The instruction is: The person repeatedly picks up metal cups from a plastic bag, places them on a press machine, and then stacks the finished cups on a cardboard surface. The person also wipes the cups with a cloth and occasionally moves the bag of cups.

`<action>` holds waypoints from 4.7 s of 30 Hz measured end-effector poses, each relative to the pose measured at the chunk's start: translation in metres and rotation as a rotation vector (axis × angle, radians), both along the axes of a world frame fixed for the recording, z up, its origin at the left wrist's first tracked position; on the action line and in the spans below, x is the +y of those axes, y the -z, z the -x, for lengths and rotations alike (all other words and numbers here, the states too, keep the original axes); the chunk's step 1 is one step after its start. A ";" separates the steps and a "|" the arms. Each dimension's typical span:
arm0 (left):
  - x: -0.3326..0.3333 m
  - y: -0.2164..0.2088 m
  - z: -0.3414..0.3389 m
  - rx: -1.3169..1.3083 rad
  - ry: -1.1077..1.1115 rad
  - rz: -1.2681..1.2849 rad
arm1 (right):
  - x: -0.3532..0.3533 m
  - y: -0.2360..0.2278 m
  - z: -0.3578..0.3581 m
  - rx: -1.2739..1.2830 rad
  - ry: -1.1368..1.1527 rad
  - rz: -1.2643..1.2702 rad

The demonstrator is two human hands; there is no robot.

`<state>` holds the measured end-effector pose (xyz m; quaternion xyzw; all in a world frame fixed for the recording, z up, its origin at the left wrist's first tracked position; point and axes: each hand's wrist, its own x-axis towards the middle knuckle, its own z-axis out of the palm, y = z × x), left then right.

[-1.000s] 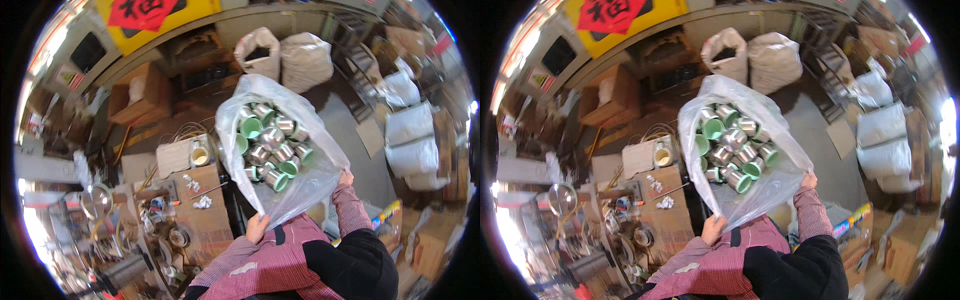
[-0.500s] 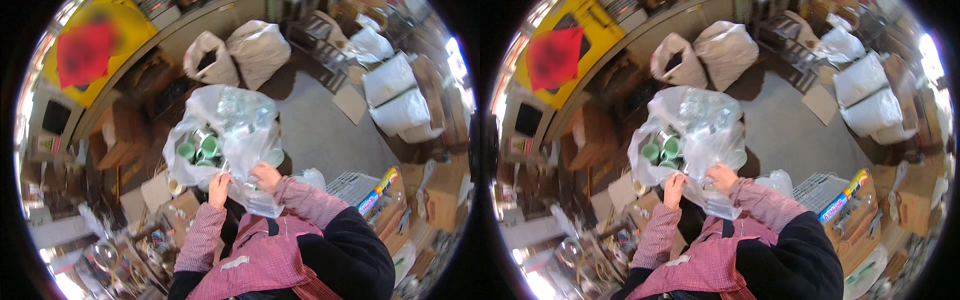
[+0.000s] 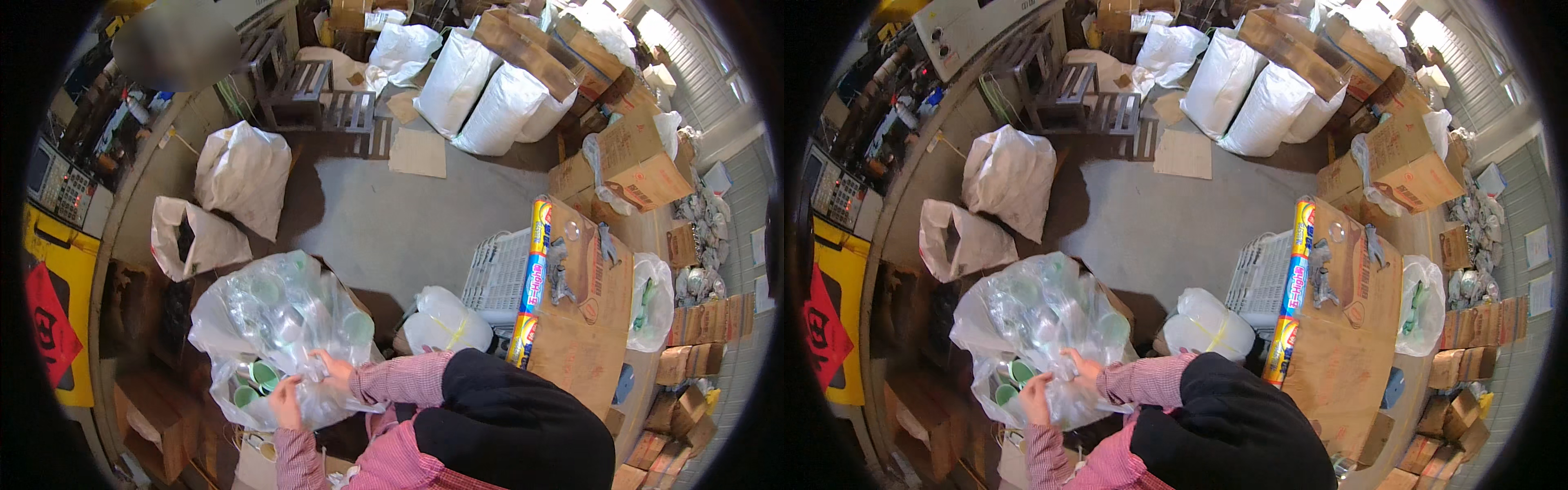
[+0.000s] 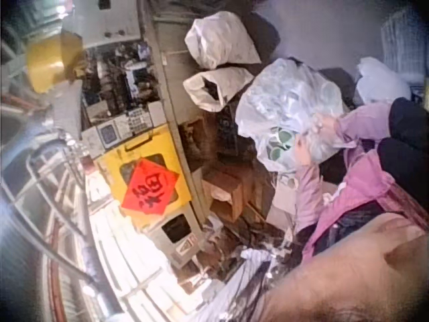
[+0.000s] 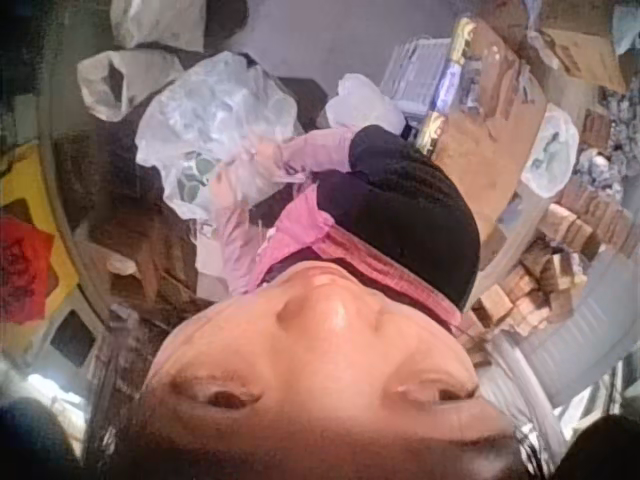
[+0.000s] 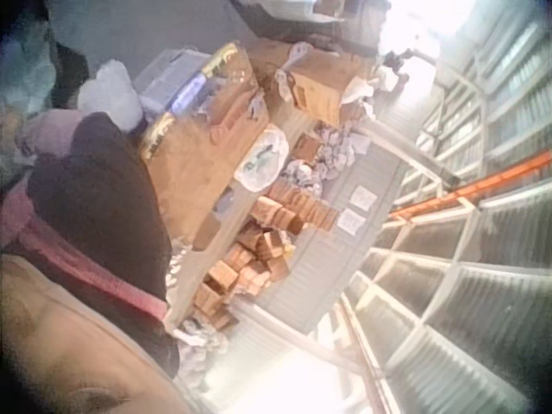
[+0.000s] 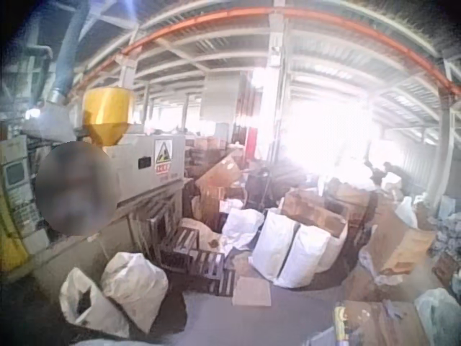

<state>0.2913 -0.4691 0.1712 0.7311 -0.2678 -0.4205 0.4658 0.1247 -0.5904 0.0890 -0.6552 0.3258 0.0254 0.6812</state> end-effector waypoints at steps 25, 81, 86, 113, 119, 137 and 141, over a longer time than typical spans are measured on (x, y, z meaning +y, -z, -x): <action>0.048 0.069 -0.278 -0.238 -0.726 0.392 | -0.007 0.018 -0.040 -0.042 0.378 -0.446; -0.067 0.003 -0.019 -0.232 0.207 0.398 | -0.134 -0.088 -0.074 -0.198 0.841 -0.266; -0.129 0.048 0.014 -0.174 0.208 0.254 | -0.096 -0.112 -0.113 -0.145 0.960 -0.394; -0.204 0.023 0.038 0.476 -0.731 -0.073 | -0.342 -0.047 -0.117 -0.709 0.118 -0.719; -0.259 -0.047 0.112 0.290 -0.575 -0.340 | -0.354 -0.084 0.001 -0.549 0.405 -0.645; -0.401 -0.066 0.132 0.449 -0.096 -0.021 | -0.401 -0.250 0.084 -0.699 0.545 0.161; -0.461 -0.058 0.141 0.511 0.065 0.045 | -0.445 -0.268 0.111 -0.613 0.570 0.396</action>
